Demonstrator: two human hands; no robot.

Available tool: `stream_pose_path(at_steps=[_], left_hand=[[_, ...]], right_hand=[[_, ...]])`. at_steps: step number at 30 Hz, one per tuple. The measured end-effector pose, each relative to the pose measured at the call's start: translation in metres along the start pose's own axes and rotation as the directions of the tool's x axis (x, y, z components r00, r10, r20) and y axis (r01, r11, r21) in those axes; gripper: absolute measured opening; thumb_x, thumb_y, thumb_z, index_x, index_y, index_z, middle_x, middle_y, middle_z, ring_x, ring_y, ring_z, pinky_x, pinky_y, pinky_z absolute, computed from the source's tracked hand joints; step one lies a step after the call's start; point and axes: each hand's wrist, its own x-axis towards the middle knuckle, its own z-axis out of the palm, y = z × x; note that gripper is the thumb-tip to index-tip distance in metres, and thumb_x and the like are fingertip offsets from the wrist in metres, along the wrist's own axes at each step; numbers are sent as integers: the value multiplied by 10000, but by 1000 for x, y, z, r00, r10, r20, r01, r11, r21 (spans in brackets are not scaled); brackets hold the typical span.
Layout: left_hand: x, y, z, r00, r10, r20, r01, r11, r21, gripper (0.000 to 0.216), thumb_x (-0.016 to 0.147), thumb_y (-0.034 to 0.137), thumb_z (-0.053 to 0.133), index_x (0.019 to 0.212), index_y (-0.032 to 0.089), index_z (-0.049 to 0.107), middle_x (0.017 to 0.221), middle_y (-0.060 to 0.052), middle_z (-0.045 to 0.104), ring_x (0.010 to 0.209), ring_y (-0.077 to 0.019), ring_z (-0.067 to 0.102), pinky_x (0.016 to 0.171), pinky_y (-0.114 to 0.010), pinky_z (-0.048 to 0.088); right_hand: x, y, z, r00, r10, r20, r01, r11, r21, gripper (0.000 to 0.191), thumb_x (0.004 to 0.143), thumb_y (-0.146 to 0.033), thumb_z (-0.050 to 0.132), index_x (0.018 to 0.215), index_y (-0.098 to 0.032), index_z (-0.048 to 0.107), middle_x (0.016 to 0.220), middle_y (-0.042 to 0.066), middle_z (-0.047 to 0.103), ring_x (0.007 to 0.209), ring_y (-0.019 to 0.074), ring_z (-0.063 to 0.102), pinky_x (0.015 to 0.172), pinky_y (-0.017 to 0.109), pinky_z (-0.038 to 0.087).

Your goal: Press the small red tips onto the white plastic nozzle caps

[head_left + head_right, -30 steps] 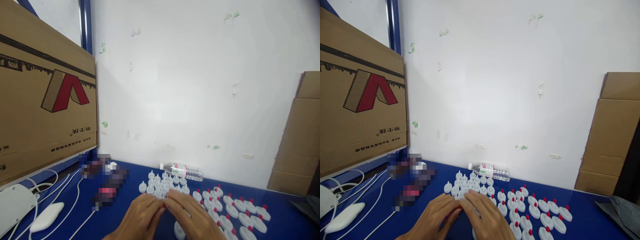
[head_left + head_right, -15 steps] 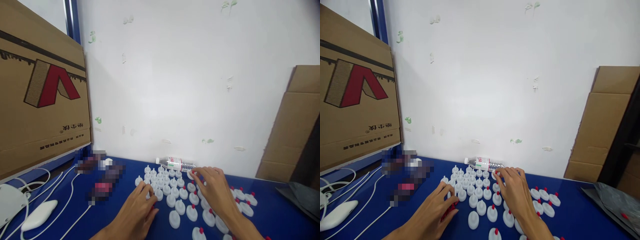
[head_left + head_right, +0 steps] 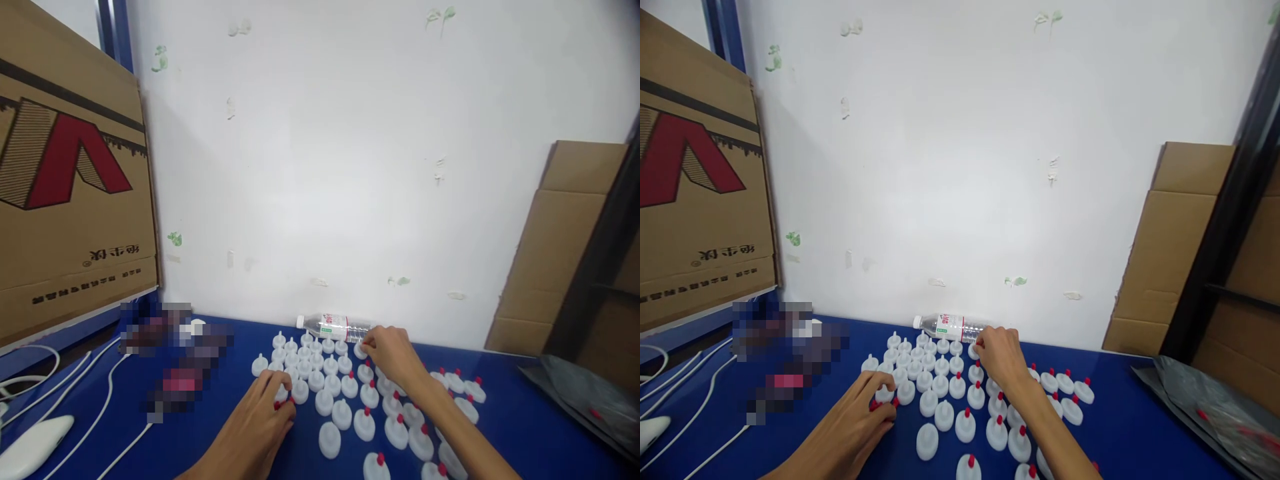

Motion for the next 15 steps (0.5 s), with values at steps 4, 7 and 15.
stream_pose_path(at_steps=[4,7,15], left_hand=[[9,6,-11,996,81,-25,-82,996,-27,261,929,-10,456,937,208,600,1061,-83,628,973,-253,590,809,-354,519],[17,12,-24,993,113,-43,-115,993,-40,232,1004,40,426,1000,203,591,944,-53,665,889,-232,600,793,-338,507],[21,10,-31,946,211,-245,-219,976,-4,222,1103,182,396,1045,187,610,859,-26,695,768,-192,584,712,-309,426]], right_hand=[[-5,-2,-8,1000,-19,-11,19,999,46,198,989,-297,578,996,-194,747,866,81,779,866,263,724,875,400,446],[-15,-9,-20,988,-157,-6,157,980,121,355,1082,-381,403,1069,-238,728,1009,55,770,989,224,699,973,395,436],[-30,-25,-17,926,-374,-58,378,901,212,328,1083,-371,422,1031,-256,725,1011,21,766,1096,230,688,1110,503,412]])
